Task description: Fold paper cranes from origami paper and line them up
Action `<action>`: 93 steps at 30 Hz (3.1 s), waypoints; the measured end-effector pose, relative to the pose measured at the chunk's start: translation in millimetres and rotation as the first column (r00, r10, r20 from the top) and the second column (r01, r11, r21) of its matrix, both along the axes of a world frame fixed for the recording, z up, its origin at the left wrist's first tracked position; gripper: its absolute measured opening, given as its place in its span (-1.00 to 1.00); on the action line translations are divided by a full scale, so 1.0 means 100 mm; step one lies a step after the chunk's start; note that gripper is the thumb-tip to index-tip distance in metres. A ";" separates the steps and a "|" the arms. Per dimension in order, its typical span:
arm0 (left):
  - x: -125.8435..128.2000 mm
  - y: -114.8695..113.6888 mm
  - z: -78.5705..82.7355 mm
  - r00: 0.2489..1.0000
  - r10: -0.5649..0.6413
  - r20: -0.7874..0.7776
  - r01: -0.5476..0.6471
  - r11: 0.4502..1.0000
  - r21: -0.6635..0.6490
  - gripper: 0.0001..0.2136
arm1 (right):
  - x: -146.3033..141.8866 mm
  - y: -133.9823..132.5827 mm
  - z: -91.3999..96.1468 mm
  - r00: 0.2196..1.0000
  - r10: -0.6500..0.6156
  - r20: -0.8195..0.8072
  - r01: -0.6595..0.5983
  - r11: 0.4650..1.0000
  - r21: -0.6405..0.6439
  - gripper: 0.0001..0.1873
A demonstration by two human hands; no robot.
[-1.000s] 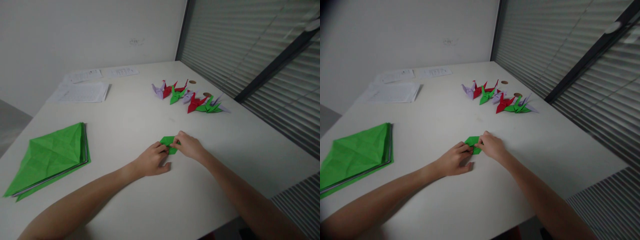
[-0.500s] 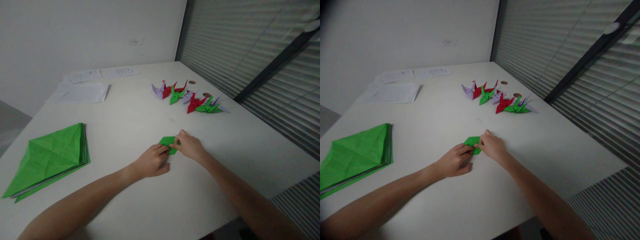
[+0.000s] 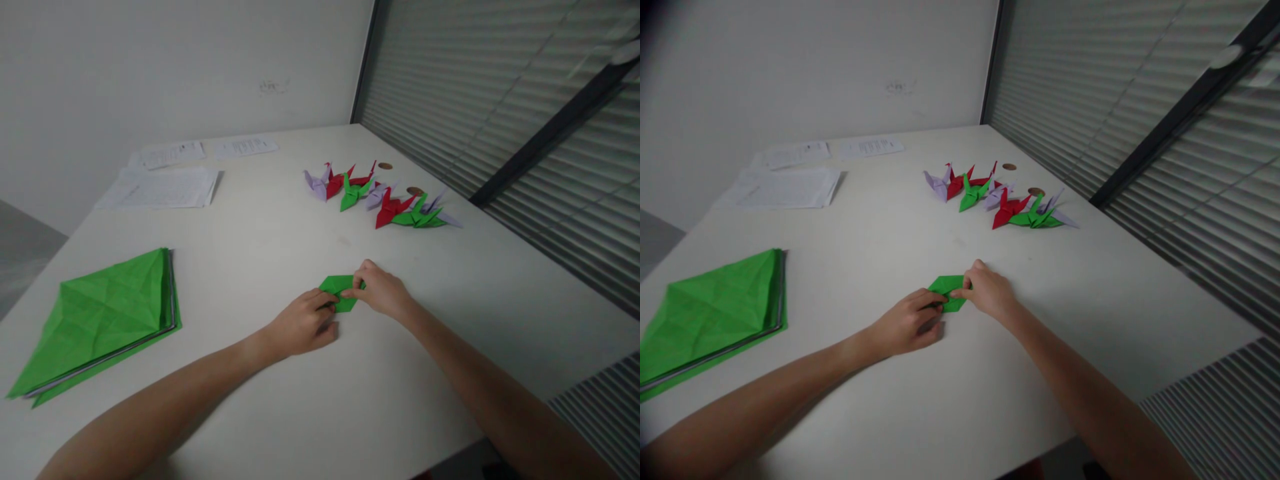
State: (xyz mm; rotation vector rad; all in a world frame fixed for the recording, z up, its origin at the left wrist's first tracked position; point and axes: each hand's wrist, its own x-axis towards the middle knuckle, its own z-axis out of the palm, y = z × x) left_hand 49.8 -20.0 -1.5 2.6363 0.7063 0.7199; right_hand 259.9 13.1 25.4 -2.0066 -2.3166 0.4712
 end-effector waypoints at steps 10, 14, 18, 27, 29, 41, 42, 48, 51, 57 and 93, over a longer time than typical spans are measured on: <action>0.03 -0.02 0.04 0.987 0.022 -0.157 -0.019 1.000 0.023 -0.62 | 0.00 -0.01 -0.01 1.000 0.014 0.002 -0.014 1.000 0.012 -0.71; 0.04 -0.03 0.06 0.976 0.030 -0.218 -0.018 0.998 0.055 -0.62 | 0.03 0.02 0.00 0.998 0.058 -0.016 -0.058 0.998 0.007 -0.73; 0.04 -0.03 0.07 0.972 0.026 -0.235 -0.014 0.998 0.056 -0.60 | 0.07 0.03 0.01 0.994 0.098 -0.056 -0.099 0.995 -0.006 -0.72; 0.02 -0.01 0.03 0.993 0.024 -0.113 -0.020 0.999 0.036 -0.71 | 0.10 0.06 0.01 1.000 0.024 -0.017 -0.024 1.000 -0.016 -0.71; 0.01 -0.01 0.04 0.996 0.017 -0.091 -0.012 0.999 0.047 -0.76 | 0.14 0.09 0.01 1.000 -0.003 -0.020 0.003 0.999 -0.033 -0.72; -0.01 -0.01 0.00 0.998 0.020 -0.061 -0.012 0.991 0.135 -0.81 | 0.28 0.17 0.02 0.999 -0.015 -0.049 0.012 0.998 -0.062 -0.75; 0.00 -0.01 -0.01 0.997 0.023 -0.071 -0.013 0.990 0.143 -0.81 | 0.28 0.17 0.04 0.999 -0.020 -0.041 0.017 0.998 -0.064 -0.75; 0.01 0.00 0.02 0.986 0.034 -0.160 -0.011 0.990 0.144 -0.76 | 0.36 0.15 0.19 0.999 0.005 -0.044 -0.007 0.999 -0.049 -0.81; 0.00 0.00 0.05 0.980 0.039 -0.197 -0.011 0.990 0.140 -0.59 | 0.35 0.13 0.22 0.950 0.207 -0.234 -0.193 0.978 0.080 -0.88; -0.01 0.00 0.08 0.963 0.107 -0.246 -0.057 0.977 0.204 -0.51 | 0.20 0.09 0.07 0.777 0.582 -0.240 -0.557 0.813 0.168 -0.48; -0.13 0.23 -0.04 0.969 0.180 -0.168 -0.141 0.965 0.219 -0.83 | 0.02 0.01 -0.20 0.717 0.690 -0.098 -0.602 0.684 0.412 -0.85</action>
